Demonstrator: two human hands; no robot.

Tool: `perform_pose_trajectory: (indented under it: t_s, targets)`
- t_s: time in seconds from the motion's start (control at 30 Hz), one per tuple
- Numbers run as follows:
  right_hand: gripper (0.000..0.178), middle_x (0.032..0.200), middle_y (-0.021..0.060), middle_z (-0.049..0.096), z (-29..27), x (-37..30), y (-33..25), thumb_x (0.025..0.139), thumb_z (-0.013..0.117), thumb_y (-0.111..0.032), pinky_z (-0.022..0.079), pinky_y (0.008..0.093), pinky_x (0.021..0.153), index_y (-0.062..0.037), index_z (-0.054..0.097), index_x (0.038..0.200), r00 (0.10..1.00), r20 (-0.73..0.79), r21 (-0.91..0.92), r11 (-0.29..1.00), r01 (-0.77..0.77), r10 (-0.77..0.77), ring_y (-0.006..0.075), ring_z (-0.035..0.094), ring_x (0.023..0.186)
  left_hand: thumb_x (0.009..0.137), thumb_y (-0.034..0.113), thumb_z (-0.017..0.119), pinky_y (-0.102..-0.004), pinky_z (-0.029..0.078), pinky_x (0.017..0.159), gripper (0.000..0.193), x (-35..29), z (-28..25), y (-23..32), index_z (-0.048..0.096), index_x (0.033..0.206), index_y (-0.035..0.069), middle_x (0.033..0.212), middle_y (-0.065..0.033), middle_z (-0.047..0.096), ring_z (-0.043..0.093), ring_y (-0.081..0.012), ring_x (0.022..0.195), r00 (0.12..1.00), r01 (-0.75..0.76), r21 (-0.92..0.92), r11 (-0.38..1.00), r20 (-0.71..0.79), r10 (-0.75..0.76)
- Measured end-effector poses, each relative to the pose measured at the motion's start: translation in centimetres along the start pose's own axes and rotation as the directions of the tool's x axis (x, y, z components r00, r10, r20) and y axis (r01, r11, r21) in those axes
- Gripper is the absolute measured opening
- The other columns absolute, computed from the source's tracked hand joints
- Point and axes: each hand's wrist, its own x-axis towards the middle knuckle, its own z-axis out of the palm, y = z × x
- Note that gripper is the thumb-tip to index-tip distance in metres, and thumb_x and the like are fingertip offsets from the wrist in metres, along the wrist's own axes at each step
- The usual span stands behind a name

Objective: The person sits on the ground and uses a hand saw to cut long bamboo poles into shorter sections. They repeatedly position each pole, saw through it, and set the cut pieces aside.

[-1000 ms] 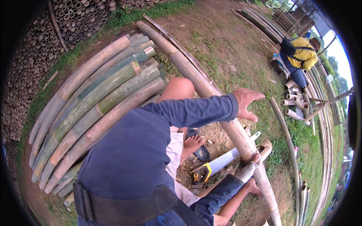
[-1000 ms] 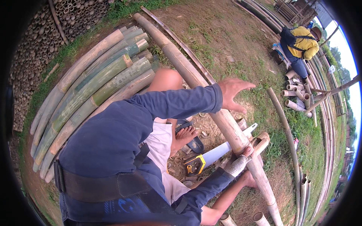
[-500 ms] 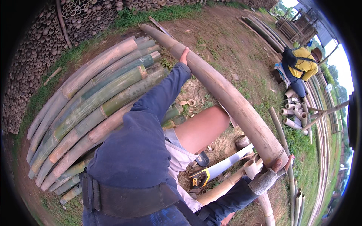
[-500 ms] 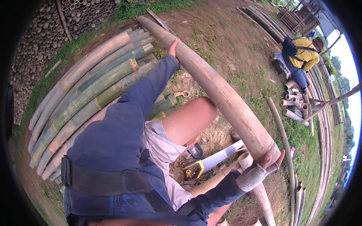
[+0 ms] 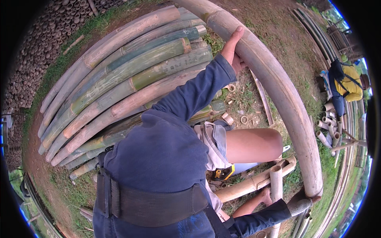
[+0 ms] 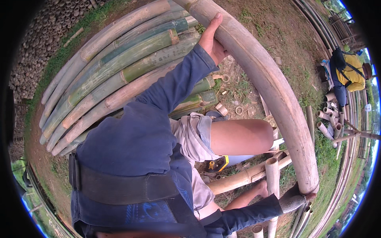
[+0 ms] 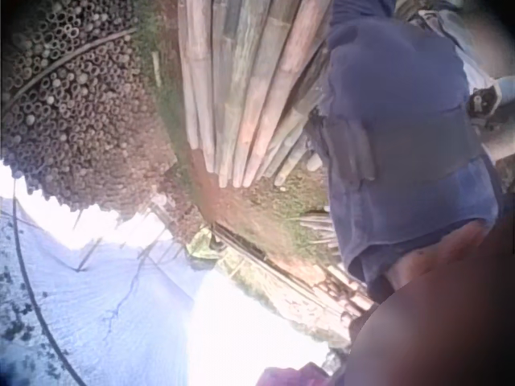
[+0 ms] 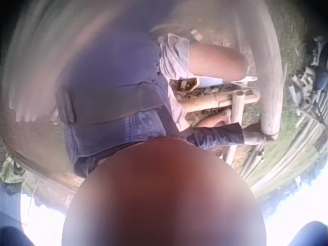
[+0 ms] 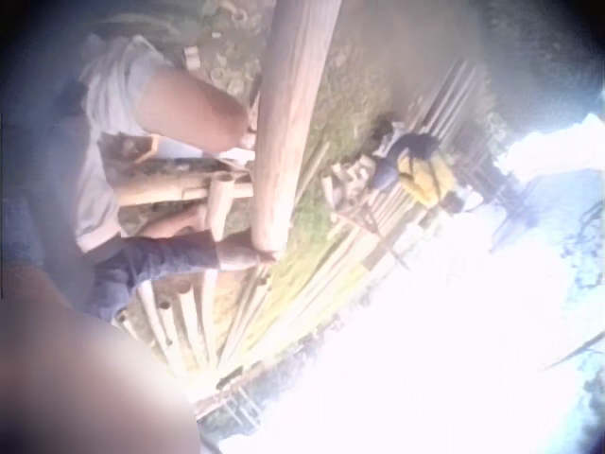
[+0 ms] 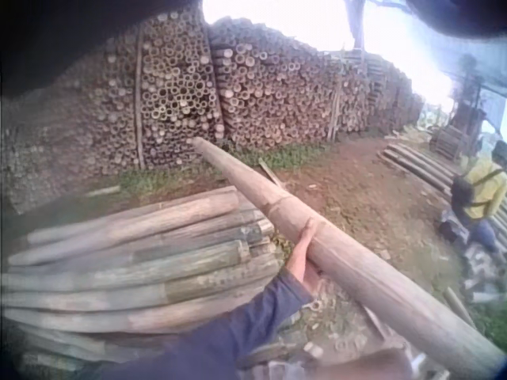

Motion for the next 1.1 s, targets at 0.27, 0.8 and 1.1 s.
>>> perform_pose_trajectory:
  t_s: [0.27, 0.8, 1.1]
  targets:
    - [0.074, 0.151, 0.0167, 0.06, 18.4, 5.6, 5.6, 0.106, 0.061, -0.058, 0.043, 0.0476, 0.12, -0.0039, 0.05, 0.155, 0.86, 0.381, -0.142, 0.941, -0.307, 0.338, 0.0291, 0.057, 0.139, 0.09, 0.068, 0.076, -0.0548, 0.049, 0.114, 0.097, -9.7, -7.7, 13.6, 0.036, 0.159, 0.011, 0.148, -0.0184, 0.055, 0.058, -0.0338, 0.137, 0.898, -0.292, 0.242, 0.925, -0.263, 0.352]
    - [0.06, 0.143, 0.0133, 0.062, 46.1, -23.6, 12.8, 0.106, 0.069, -0.043, 0.055, 0.0378, 0.102, -0.0071, 0.056, 0.153, -0.078, 0.976, -0.216, 0.962, -0.169, 0.205, 0.0228, 0.063, 0.128, 0.088, 0.09, 0.057, -0.044, 0.06, 0.082, 0.097, -30.9, -25.0, 39.0, 0.07, 0.128, 0.004, 0.089, -0.011, 0.079, 0.077, -0.0317, 0.09, 0.243, 0.878, 0.454, 0.148, -0.692, 0.68]
    - [0.067, 0.147, 0.0183, 0.059, 25.4, -14.0, 5.2, 0.108, 0.063, -0.039, 0.051, 0.0458, 0.112, -0.0003, 0.043, 0.159, 0.5, 0.865, -0.004, 0.995, -0.102, 0.055, 0.034, 0.061, 0.134, 0.09, 0.038, 0.087, -0.0463, 0.05, 0.106, 0.04, -14.3, -20.5, 27.4, 0.077, 0.116, 0.009, 0.123, -0.0134, 0.072, 0.065, -0.0328, 0.121, 0.479, 0.159, 0.768, -0.62, 0.49, 0.729]
